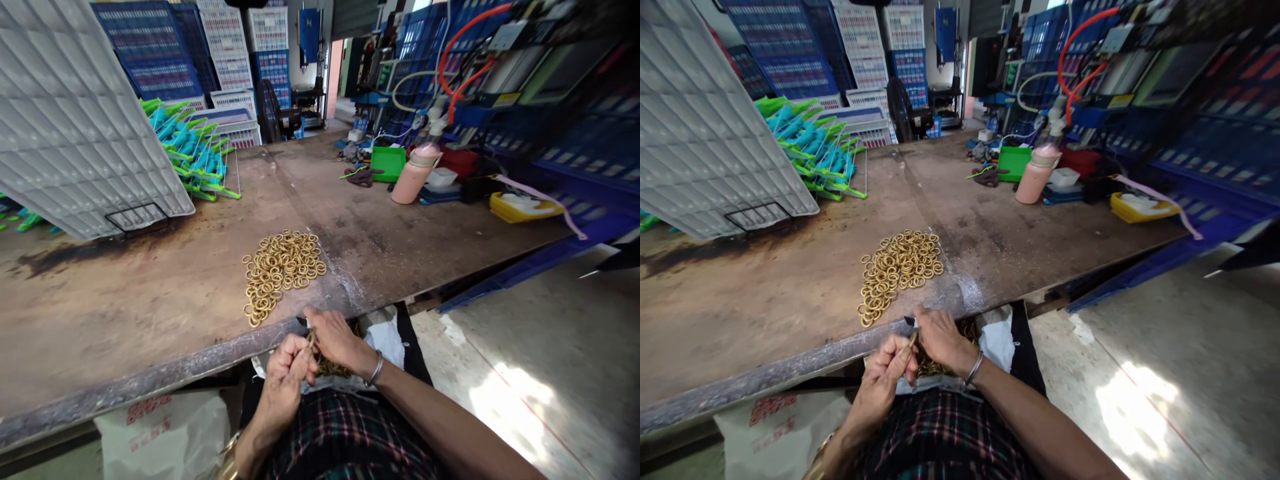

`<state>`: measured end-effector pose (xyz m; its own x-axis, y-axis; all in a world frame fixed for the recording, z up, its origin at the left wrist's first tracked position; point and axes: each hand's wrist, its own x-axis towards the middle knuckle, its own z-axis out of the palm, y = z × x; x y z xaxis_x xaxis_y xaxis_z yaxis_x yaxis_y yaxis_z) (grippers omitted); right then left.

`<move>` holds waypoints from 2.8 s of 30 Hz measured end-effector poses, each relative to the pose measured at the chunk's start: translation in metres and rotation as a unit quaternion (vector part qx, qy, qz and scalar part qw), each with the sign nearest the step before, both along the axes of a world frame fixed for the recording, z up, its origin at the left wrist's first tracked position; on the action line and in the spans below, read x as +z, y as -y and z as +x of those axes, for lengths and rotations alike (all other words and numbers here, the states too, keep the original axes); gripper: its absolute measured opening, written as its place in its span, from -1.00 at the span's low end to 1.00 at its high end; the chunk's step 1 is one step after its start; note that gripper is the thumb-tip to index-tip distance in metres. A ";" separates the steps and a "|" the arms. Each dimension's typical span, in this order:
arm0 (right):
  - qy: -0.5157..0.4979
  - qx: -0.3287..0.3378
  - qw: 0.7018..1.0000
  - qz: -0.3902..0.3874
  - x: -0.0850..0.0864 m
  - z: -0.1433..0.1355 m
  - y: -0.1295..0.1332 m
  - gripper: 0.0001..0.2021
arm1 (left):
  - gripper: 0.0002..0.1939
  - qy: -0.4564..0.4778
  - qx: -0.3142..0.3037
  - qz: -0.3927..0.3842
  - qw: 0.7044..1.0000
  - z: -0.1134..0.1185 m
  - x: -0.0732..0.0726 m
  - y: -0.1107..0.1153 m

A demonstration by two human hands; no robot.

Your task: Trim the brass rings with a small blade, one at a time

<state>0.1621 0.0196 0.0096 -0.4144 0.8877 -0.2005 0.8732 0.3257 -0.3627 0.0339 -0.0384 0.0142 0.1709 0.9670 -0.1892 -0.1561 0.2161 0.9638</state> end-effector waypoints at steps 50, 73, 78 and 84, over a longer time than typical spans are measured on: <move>-0.412 -0.114 0.871 -0.241 0.005 -0.007 -0.030 -0.66 | -0.77 -0.073 0.113 0.075 0.988 -0.010 0.000 -0.050; -0.388 -0.058 0.916 -0.084 0.012 -0.020 -0.030 -0.83 | -0.72 0.110 0.058 -0.051 0.991 -0.014 -0.014 -0.039; -0.379 -0.060 0.921 -0.069 0.015 -0.019 -0.029 -0.80 | -0.74 0.117 0.058 -0.047 0.990 -0.015 -0.013 -0.038; -0.150 0.029 0.987 0.056 0.009 -0.013 -0.019 -0.88 | -0.73 0.054 0.068 -0.019 0.996 -0.017 -0.012 -0.038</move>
